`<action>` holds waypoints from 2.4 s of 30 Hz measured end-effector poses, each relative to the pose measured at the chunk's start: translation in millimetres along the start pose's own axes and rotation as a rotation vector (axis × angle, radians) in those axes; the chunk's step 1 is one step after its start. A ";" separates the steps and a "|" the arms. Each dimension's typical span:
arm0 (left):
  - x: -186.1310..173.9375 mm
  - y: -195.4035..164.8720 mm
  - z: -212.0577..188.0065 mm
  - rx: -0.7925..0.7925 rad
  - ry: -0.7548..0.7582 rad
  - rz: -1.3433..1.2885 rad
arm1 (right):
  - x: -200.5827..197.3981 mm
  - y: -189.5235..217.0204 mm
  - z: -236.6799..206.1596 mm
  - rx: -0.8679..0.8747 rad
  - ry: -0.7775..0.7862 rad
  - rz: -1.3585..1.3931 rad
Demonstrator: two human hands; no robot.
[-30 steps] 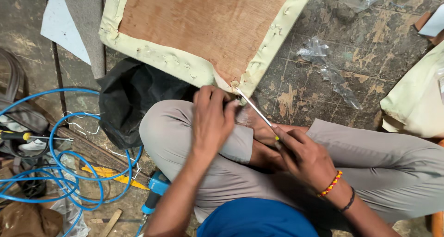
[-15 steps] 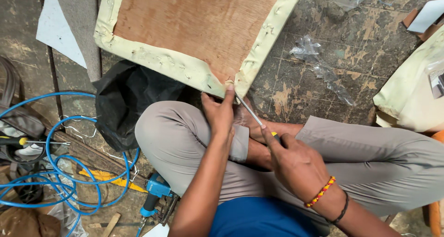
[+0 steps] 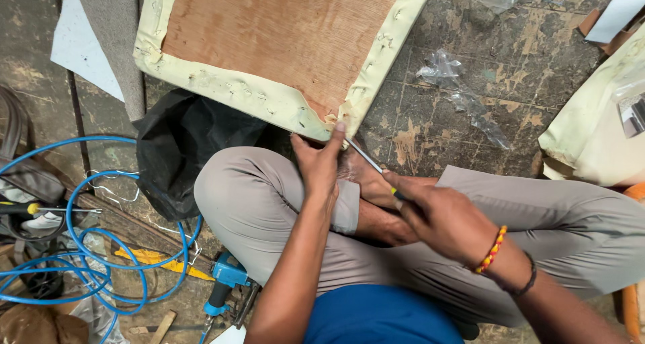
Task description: The person removes staples from the edge of a rectangular wooden board covered with fabric using a screwdriver and pliers. They work along the perimeter, prying up the fabric and pulling out staples to detach the material from the frame.
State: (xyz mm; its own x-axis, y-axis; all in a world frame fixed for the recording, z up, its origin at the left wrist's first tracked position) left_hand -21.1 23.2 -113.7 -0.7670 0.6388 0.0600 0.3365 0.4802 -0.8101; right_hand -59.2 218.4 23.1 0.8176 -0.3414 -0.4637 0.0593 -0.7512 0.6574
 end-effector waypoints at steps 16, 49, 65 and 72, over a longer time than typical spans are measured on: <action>-2.8 16.3 18.8 -0.065 -0.058 0.101 | 51.9 -18.5 -2.7 -0.146 -0.219 -0.270; -32.4 20.8 36.9 0.177 -0.252 0.374 | 67.1 -58.9 14.3 -0.082 -0.192 0.310; -31.8 21.8 34.7 0.185 -0.121 0.055 | 8.4 -65.5 46.0 -0.235 -0.395 -0.588; -28.1 23.9 36.0 0.019 -0.085 -0.049 | 19.4 -102.7 76.1 -0.093 -0.082 -0.281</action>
State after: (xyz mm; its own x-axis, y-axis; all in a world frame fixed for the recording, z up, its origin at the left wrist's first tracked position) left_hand -11.2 -4.9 -155.8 -0.8262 0.5611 0.0503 0.2880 0.4975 -0.8182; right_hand -93.1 245.9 -98.6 0.7130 -0.1745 -0.6791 0.3319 -0.7691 0.5462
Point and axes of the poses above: each hand's wrist, its own z-axis towards the middle knuckle, its own x-axis out of the palm, y = z × x, the point moved 3 cm from there along z, towards the middle knuckle, and after that the axes turned 1 degree about z, right-handed, at the moved point
